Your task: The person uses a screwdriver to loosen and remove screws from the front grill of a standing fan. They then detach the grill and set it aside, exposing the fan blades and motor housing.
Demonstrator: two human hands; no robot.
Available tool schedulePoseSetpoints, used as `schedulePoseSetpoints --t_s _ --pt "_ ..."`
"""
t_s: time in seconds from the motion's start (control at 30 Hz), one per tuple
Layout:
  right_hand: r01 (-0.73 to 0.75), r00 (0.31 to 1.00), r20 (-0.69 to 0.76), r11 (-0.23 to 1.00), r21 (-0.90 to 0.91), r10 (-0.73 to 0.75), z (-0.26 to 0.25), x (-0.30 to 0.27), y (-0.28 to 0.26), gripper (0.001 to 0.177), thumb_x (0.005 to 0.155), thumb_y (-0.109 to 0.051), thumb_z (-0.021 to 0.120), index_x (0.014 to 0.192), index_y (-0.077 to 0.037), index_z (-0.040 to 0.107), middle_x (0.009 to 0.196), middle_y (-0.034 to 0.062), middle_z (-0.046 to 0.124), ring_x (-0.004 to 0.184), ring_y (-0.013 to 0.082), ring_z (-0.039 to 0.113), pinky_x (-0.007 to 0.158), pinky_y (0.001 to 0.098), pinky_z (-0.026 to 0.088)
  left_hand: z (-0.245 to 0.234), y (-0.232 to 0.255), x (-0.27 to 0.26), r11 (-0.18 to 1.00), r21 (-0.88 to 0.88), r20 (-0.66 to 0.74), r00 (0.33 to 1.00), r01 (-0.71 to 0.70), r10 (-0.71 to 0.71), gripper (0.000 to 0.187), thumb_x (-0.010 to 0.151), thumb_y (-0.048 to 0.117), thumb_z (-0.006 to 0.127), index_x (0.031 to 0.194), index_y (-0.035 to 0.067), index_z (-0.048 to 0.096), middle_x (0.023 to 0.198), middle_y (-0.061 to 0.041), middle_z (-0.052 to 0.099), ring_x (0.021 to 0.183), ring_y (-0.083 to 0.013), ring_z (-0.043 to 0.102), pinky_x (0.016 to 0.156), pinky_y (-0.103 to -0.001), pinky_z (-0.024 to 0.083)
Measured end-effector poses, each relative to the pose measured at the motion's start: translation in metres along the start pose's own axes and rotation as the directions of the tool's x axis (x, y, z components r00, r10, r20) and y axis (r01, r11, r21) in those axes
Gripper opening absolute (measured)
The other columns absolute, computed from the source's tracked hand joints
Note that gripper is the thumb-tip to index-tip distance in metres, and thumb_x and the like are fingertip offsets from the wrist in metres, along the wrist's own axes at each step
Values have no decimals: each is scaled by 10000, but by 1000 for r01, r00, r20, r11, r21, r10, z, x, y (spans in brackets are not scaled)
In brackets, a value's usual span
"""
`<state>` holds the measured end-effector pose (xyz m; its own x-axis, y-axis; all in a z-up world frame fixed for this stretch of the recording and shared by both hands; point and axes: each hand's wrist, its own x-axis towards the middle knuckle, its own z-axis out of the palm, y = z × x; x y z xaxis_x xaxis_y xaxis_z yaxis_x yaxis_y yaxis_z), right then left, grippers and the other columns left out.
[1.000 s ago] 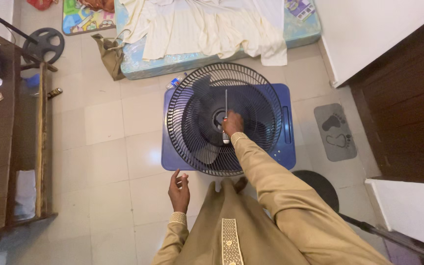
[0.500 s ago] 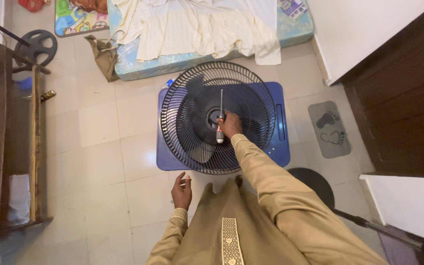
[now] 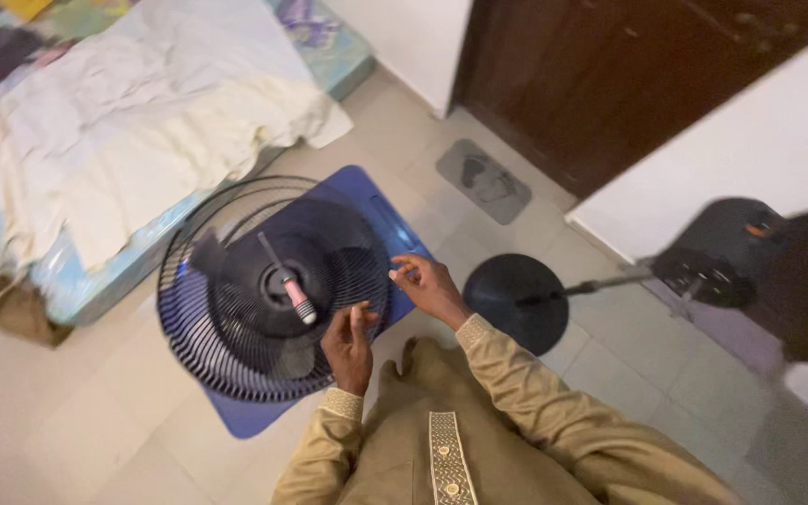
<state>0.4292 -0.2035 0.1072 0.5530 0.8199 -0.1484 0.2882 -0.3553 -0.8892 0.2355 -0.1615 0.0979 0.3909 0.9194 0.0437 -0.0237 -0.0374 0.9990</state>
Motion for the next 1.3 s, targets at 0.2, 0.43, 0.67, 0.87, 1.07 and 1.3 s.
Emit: schedulePoseSetpoints --t_s 0.2,0.43,0.67,0.87,1.07,1.3 --pt "73 941 -335 995 66 -47 -125 -84 7 391 968 -341 699 1251 -72 701 999 83 769 872 124 720 775 297 577 128 42 21 969 -158 564 788 -190 247 261 1079 177 545 1204 -26 652 1087 -115 740 1037 -186 698 949 -312 547" --pt "133 711 -699 961 242 77 -199 -168 36 321 1015 -211 673 1273 -21 681 1044 71 760 923 104 681 826 260 557 251 84 -5 929 -364 839 410 -66 358 425 1097 276 527 1396 -23 565 1372 -167 638 1312 -262 612 1134 -380 468" --pt "141 413 -910 985 97 30 -264 -215 67 326 1046 -213 645 1309 -20 648 1251 99 724 1150 165 694 992 305 551 342 91 -20 927 -347 897 238 -144 372 560 1063 308 557 1531 19 450 1545 -181 489 1464 -302 458 1190 -419 399" --pt "105 366 -931 994 20 -20 -331 -210 96 657 1058 -444 549 1567 -57 403 1630 146 402 1511 293 381 1197 424 369 421 70 -6 900 -400 843 316 -172 435 631 1134 399 515 1635 75 311 1716 -166 312 1605 -313 285 1299 -423 256" --pt "145 258 -964 984 101 61 -359 -182 153 729 1109 -551 355 1646 -74 226 1731 136 187 1608 315 175 1292 428 212 458 36 3 993 -116 808 582 12 88 716 1027 483 445 1627 156 229 1717 -107 210 1437 -306 443 1131 -415 407" --pt "-25 491 -854 983 181 170 -346 -138 191 744 1064 -538 412 1616 -59 266 1686 175 285 1576 316 248 1269 409 226 490 -7 -27 969 -231 850 467 -84 243 690 1079 389 538 1594 -23 331 1583 -244 452 1463 -308 465 1207 -386 376"
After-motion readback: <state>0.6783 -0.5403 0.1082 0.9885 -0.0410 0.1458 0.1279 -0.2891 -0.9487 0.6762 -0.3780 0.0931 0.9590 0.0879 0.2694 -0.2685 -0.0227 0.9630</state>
